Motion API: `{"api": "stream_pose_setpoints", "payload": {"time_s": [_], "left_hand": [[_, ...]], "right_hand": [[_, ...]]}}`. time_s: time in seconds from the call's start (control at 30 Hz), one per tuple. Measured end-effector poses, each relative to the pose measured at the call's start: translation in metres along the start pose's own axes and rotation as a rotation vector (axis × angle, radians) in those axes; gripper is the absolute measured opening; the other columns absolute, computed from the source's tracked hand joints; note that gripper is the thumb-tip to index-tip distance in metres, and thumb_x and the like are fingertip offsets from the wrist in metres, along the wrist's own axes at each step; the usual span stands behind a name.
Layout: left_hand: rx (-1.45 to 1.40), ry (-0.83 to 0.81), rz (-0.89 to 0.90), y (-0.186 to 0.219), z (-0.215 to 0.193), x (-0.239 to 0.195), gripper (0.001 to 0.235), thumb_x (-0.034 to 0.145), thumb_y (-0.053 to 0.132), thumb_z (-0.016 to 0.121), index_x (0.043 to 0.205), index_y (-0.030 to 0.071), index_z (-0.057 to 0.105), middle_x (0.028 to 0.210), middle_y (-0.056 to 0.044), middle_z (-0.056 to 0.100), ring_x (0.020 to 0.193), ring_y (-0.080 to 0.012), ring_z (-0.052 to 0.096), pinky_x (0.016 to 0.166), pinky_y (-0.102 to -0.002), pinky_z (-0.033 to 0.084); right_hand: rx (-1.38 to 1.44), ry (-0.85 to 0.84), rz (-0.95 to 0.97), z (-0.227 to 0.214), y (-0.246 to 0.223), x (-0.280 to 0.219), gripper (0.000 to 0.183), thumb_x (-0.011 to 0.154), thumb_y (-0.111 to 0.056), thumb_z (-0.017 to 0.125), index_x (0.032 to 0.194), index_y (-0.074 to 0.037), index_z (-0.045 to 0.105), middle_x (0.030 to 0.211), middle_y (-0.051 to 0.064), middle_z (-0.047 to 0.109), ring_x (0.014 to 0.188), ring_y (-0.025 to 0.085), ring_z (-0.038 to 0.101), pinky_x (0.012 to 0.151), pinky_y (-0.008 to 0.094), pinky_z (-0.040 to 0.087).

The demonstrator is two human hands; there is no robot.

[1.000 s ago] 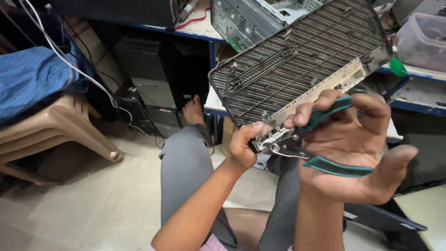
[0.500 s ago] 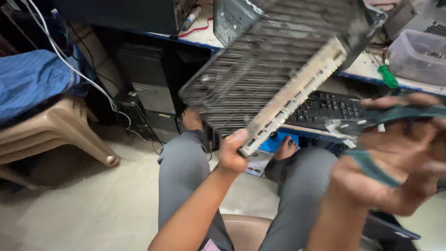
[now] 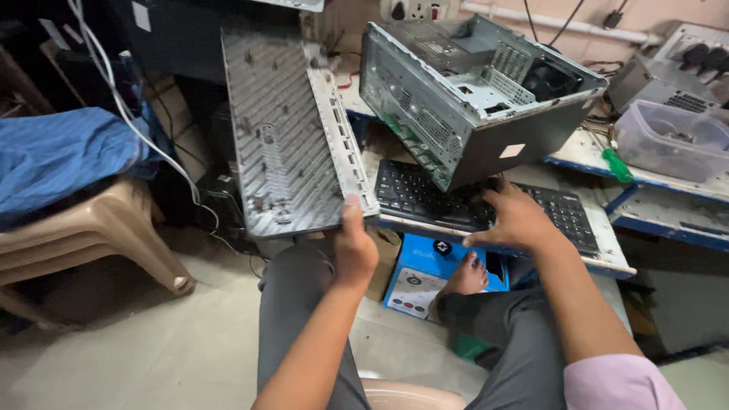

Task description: The person uses pliers to remove a metal bracket from a computer case side panel. They then align and attach the side panel to the computer case chassis, pressing it into place.

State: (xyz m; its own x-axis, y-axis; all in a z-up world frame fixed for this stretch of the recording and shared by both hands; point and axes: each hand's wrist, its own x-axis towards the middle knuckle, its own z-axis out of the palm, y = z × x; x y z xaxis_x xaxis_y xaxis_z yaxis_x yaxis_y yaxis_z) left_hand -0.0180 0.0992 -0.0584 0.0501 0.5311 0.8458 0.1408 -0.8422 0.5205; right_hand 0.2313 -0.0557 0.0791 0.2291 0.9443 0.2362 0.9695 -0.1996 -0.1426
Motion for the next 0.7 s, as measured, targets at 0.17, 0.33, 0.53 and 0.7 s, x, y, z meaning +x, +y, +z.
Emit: {"api": "stream_pose_setpoints", "payload": {"time_s": [0.17, 0.33, 0.53, 0.7], "left_hand": [[-0.427, -0.021, -0.368, 0.064, -0.016, 0.035, 0.047, 0.106, 0.03, 0.048, 0.132, -0.007, 0.06, 0.135, -0.027, 0.065, 0.126, -0.0394, 0.06, 0.108, -0.046, 0.043], [-0.324, -0.096, -0.394, 0.104, -0.022, 0.041, 0.049, 0.105, 0.039, 0.049, 0.124, -0.004, 0.066, 0.126, -0.025, 0.069, 0.12, -0.0406, 0.063, 0.107, -0.048, 0.044], [-0.251, -0.197, -0.363, 0.117, -0.009, 0.033, 0.045, 0.104, 0.041, 0.051, 0.114, 0.002, 0.072, 0.114, -0.021, 0.073, 0.108, -0.0407, 0.067, 0.096, -0.05, 0.048], [-0.17, -0.158, -0.242, 0.116, -0.007, 0.034, 0.044, 0.102, 0.039, 0.055, 0.119, 0.001, 0.071, 0.115, -0.026, 0.07, 0.107, -0.0448, 0.064, 0.093, -0.05, 0.047]], "right_hand": [[0.03, 0.085, -0.146, 0.011, 0.009, 0.009, 0.106, 0.041, -0.051, 0.097, 0.128, -0.001, 0.066, 0.141, 0.026, 0.051, 0.131, 0.046, 0.046, 0.107, 0.051, 0.039], [0.648, -0.049, 0.079, 0.006, -0.028, -0.01, 0.07, 0.078, -0.048, 0.079, 0.126, 0.002, 0.07, 0.118, 0.017, 0.074, 0.111, 0.032, 0.067, 0.098, 0.041, 0.053], [1.312, -0.249, 0.367, 0.006, -0.089, -0.005, 0.066, 0.099, -0.055, 0.039, 0.125, -0.004, 0.07, 0.096, 0.005, 0.077, 0.081, 0.017, 0.071, 0.078, 0.034, 0.056], [1.408, -0.116, 0.403, 0.036, -0.104, 0.021, 0.041, 0.098, -0.03, 0.057, 0.127, -0.003, 0.068, 0.096, 0.0, 0.072, 0.079, 0.012, 0.065, 0.072, 0.031, 0.053]]}}
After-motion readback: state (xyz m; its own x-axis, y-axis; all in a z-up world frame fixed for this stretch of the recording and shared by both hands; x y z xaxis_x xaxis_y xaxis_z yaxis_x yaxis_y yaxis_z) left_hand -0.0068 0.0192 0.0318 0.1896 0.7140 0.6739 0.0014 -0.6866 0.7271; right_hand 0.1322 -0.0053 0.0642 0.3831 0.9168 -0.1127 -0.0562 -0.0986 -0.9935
